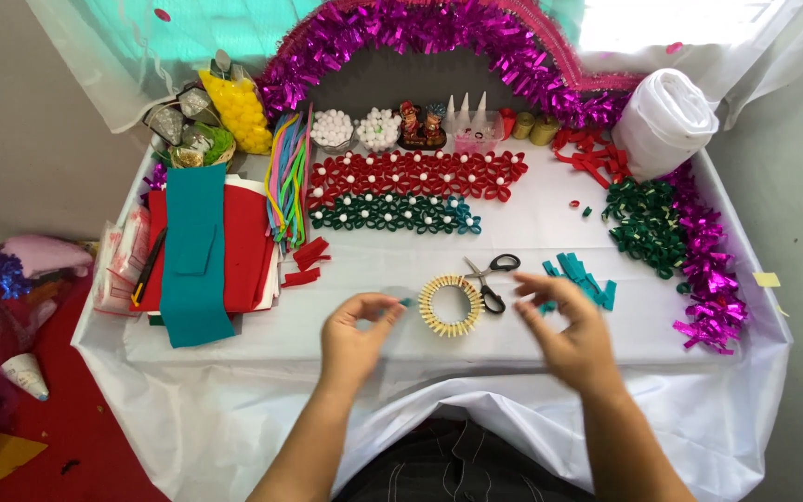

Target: Using scissors as a precision tool to pick up and attach small blue felt strips to a circular base to create a decorative flower.

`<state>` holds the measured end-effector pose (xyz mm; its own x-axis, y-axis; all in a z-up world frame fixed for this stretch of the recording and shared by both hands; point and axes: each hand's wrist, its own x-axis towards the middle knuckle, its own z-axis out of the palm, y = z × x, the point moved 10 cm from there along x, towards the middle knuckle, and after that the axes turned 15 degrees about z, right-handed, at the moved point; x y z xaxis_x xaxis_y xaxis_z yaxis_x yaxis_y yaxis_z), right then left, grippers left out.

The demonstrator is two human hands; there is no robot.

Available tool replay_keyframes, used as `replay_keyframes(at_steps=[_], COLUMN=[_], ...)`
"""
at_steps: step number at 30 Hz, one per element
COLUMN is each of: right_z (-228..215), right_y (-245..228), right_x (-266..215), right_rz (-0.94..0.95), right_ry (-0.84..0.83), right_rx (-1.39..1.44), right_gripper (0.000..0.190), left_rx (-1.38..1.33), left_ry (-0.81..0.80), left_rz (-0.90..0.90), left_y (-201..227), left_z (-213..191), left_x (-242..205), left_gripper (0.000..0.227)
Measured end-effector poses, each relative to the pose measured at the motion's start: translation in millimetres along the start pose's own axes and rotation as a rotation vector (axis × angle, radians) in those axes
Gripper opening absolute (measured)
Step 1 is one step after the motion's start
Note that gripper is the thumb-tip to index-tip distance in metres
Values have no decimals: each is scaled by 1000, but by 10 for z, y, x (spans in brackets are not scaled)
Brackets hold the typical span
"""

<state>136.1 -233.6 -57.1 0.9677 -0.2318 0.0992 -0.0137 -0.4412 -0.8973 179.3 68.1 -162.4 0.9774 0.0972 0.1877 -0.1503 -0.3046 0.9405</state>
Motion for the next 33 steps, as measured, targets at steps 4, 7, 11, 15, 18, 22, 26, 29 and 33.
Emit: replay_keyframes(at_steps=[4, 7, 11, 15, 18, 22, 26, 29, 33], right_z=[-262, -297, -129, 13, -40, -78, 16, 9, -65], right_y=[817, 1351, 1402, 1778, 2063, 2261, 2234, 2282, 2144], right_x=[252, 291, 202, 247, 291, 352, 412, 429, 427], right_rz=[194, 340, 356, 443, 539, 537, 353, 365, 636], right_ry=[120, 189, 238, 286, 265, 277, 368, 391, 236], right_rx=[-264, -730, -826, -905, -865, -754, -877, -877, -656], right_gripper=[27, 24, 28, 21, 23, 25, 23, 18, 24], left_rx=[364, 648, 796, 759, 711, 658, 626, 625, 529], left_ry=[38, 18, -7, 72, 99, 106, 116, 117, 3], left_rz=[-80, -155, -100, -30, -8, 20, 100, 136, 1], left_y=[-277, -588, -653, -416, -324, -214, -165, -251, -222], left_z=[-359, -464, -468, -536, -563, -547, -453, -393, -358], left_x=[43, -2, -15, 19, 21, 15, 8, -20, -4], left_gripper=[11, 10, 15, 30, 30, 29, 24, 23, 18])
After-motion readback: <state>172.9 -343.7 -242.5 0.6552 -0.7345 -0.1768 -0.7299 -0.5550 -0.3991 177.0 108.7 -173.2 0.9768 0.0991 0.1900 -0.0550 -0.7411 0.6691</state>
